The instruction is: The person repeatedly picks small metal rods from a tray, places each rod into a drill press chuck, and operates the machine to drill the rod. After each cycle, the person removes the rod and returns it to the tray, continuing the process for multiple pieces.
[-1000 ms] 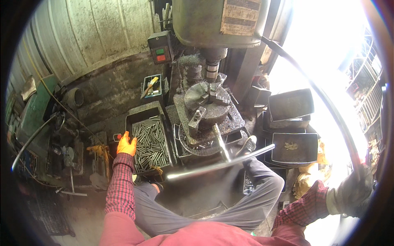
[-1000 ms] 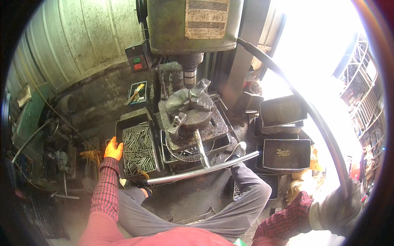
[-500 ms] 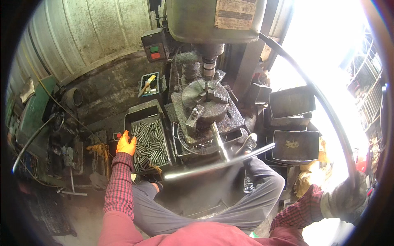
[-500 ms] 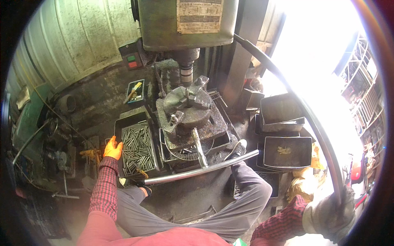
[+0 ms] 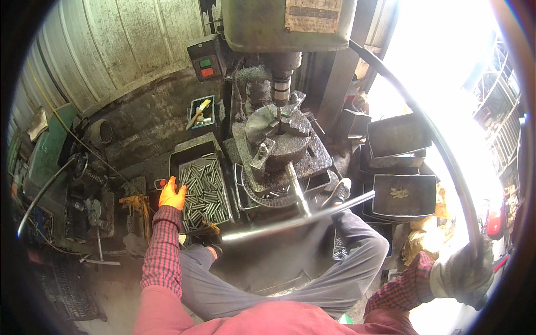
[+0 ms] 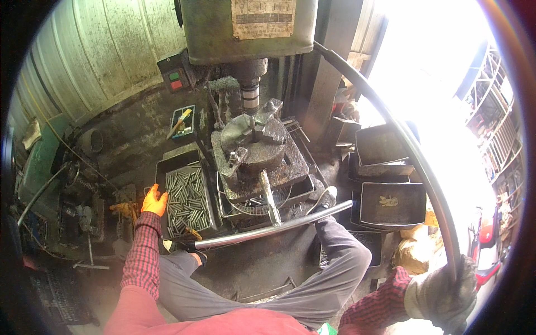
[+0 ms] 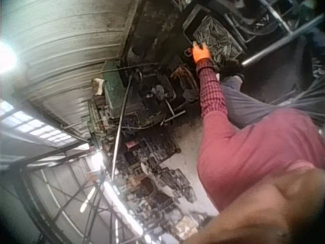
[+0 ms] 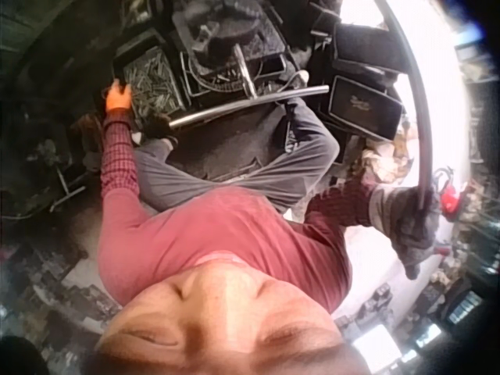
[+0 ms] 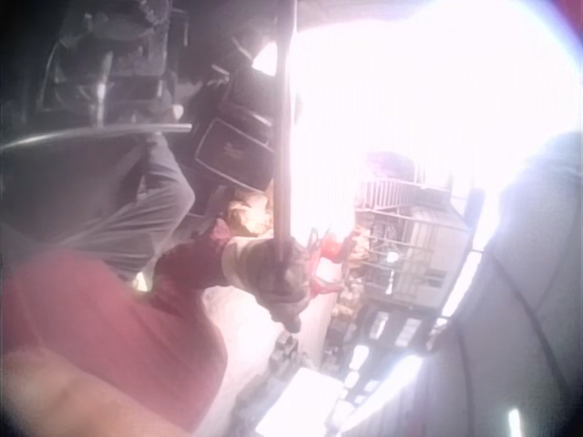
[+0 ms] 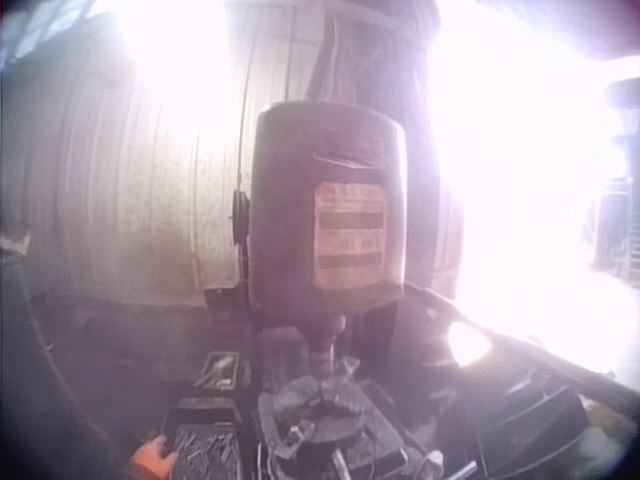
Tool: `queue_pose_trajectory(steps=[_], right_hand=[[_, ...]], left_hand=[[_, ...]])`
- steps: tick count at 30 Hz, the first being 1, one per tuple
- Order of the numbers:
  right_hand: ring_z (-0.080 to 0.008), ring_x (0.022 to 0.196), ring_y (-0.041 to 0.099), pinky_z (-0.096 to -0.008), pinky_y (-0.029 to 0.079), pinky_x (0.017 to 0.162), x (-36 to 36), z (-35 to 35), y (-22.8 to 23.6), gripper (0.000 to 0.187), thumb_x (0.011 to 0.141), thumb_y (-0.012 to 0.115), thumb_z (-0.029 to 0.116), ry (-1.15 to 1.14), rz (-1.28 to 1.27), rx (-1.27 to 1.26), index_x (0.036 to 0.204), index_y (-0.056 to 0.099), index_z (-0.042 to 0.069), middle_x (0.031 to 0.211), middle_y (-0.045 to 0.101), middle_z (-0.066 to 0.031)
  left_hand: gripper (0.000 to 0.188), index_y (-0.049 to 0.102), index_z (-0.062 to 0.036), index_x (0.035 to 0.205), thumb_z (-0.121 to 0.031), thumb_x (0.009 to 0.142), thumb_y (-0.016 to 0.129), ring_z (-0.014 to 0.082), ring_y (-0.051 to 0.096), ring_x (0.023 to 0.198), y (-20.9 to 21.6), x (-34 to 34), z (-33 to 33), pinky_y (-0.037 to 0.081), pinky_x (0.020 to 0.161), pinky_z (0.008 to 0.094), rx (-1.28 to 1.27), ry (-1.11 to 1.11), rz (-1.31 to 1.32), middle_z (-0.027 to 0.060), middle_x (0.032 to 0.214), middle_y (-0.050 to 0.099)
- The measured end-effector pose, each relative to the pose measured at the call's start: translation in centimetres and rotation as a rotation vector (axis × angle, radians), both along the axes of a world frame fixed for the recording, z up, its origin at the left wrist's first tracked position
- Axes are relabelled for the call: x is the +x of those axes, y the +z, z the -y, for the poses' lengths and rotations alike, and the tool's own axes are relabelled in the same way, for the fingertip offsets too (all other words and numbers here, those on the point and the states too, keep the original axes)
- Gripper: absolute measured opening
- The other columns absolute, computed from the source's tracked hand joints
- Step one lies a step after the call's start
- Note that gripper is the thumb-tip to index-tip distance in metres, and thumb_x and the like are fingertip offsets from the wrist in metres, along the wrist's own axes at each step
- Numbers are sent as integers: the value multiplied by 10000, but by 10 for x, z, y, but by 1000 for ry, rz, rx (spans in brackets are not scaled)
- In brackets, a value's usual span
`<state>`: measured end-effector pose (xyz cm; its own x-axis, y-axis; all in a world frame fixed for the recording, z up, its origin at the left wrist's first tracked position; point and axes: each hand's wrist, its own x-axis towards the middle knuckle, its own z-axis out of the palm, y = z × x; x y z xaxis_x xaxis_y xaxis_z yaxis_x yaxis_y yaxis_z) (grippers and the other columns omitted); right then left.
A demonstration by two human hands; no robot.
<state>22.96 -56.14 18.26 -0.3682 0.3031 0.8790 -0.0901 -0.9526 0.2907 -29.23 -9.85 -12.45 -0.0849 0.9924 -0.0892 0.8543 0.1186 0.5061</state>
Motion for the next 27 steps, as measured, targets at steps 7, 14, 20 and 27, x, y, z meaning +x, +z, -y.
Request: queue_pose_trajectory(steps=[7, 14, 20, 27], right_hand=[[-139, 556, 582, -312, 479, 550, 0, -1, -14, 387, 1038, 593, 512, -94, -77, 60, 846, 620, 177, 654, 549, 74], [-142, 567, 578, -321, 484, 590, -4, 0, -21, 371, 1020, 642, 465, -108, -73, 53, 811, 600, 161, 657, 548, 69], [-145, 576, 575, -329, 487, 623, -9, -2, -26, 370, 1004, 685, 425, -125, -75, 32, 781, 584, 148, 660, 548, 66], [-173, 512, 527, -331, 415, 515, -16, -2, -27, 377, 1012, 672, 433, -121, -97, -52, 783, 554, 158, 652, 533, 54]], left_hand=[[734, 445, -111, 1615, -391, 987, 703, 340, 599, 1363, -7, -3, -3, 480, 1132, 442, -14, -6, -6, 171, 1478, 631], [726, 449, -115, 1612, -387, 987, 701, 344, 598, 1370, -12, -5, -4, 481, 1133, 445, -2, -9, 35, 174, 1491, 626], [724, 449, -117, 1614, -383, 988, 700, 343, 594, 1377, -10, -4, -3, 479, 1136, 443, -20, 0, 38, 174, 1496, 625], [736, 452, -116, 1614, -385, 981, 716, 338, 583, 1393, -11, -4, -3, 465, 1149, 434, -19, -2, 48, 170, 1503, 622]])
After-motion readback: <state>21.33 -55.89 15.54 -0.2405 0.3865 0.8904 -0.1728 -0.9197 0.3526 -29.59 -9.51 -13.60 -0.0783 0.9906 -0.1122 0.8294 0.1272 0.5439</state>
